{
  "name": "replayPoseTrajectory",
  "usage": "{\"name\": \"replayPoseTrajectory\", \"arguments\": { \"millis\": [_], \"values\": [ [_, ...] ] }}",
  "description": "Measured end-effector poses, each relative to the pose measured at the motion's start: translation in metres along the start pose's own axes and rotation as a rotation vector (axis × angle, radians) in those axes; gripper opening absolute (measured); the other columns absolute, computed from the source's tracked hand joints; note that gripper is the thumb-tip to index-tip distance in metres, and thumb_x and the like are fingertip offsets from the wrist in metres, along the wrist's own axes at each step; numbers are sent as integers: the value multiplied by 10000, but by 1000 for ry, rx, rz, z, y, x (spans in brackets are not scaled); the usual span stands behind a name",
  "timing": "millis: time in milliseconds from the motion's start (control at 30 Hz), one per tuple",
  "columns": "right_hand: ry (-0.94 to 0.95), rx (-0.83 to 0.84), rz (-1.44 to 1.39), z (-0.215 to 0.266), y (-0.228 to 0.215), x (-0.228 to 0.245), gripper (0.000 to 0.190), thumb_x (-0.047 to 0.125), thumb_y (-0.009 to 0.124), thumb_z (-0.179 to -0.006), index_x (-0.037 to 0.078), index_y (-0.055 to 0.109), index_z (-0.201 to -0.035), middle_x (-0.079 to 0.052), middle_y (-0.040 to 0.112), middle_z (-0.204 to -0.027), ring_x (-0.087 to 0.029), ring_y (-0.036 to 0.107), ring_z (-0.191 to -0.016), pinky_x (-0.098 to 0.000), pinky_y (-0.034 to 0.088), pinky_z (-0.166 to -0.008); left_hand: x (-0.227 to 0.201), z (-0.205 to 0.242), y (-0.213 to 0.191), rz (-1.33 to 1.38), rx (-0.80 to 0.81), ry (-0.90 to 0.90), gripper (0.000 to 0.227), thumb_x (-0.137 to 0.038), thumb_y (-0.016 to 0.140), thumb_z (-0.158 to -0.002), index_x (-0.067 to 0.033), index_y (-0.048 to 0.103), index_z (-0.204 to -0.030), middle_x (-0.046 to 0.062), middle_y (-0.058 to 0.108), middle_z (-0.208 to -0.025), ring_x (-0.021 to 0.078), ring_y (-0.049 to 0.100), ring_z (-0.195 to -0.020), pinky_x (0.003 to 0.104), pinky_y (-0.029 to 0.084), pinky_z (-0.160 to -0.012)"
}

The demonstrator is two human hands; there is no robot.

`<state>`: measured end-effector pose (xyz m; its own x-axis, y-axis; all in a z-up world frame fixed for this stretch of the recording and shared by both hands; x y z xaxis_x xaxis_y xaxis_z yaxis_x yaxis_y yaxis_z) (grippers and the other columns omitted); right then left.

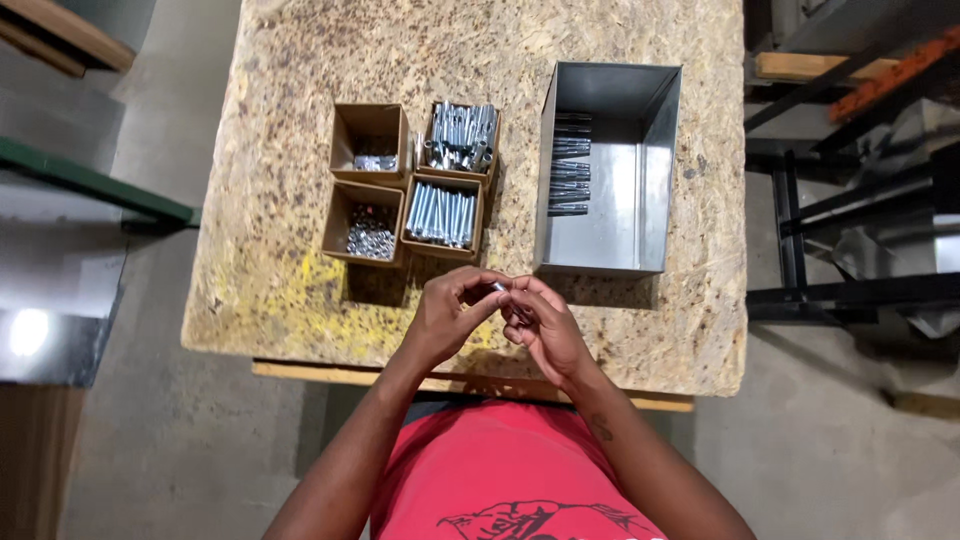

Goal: The person repeatedly picks a bolt from a cardboard box, then picks a nut from another box and threads it onto the bolt by hand. The assembled bolt-and-nut is placed into a metal bin. This cycle repeats throughout the clip.

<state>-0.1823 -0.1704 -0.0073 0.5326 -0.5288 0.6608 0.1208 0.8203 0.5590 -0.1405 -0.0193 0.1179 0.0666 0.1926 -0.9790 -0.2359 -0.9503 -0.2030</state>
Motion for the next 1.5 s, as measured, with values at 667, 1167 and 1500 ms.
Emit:
{"name": "replayPoseTrajectory", "arguments": {
  "millis": [667, 1167, 1500],
  "values": [
    [-206, -459, -304, 27, 39, -87, 256, 126, 696, -1074, 69, 648, -1319, -96, 642, -1053, -151, 550, -890, -266, 456, -655, 316, -298, -185, -1150, 230, -65, 114, -19, 829, -974, 85, 826, -1020, 225, 747, -795, 504, 842, -797, 610, 679, -621],
    [-227, -509, -371, 37, 46, -122, 279, 128, 690, -1087, 72, 645, -1357, -92, 672, -1084, -147, 579, -867, -283, 484, -665, 271, -299, -164, -1098, 422, 30, 154, 115, 693, -1029, 176, 831, -997, 349, 792, -833, 576, 835, -899, 648, 684, -689],
    [-192, -463, -348, 17, 65, -127, 245, 131, 662, -1087, 74, 636, -1324, -79, 639, -1042, -131, 547, -834, -265, 449, -641, 161, -240, -203, -764, 117, 35, 144, -150, 846, -1099, -19, 857, -1043, 339, 816, -936, 633, 825, -982, 695, 667, -814]
  ]
}}
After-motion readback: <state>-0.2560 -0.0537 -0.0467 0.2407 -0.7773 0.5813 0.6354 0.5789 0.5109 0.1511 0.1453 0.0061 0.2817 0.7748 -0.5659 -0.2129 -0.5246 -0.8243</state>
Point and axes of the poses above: each hand's wrist, its own z-axis away from the middle knuckle, its own y-axis out of the palm, x = y × z, the point moved 10 cm from there along -z, towards the middle knuckle
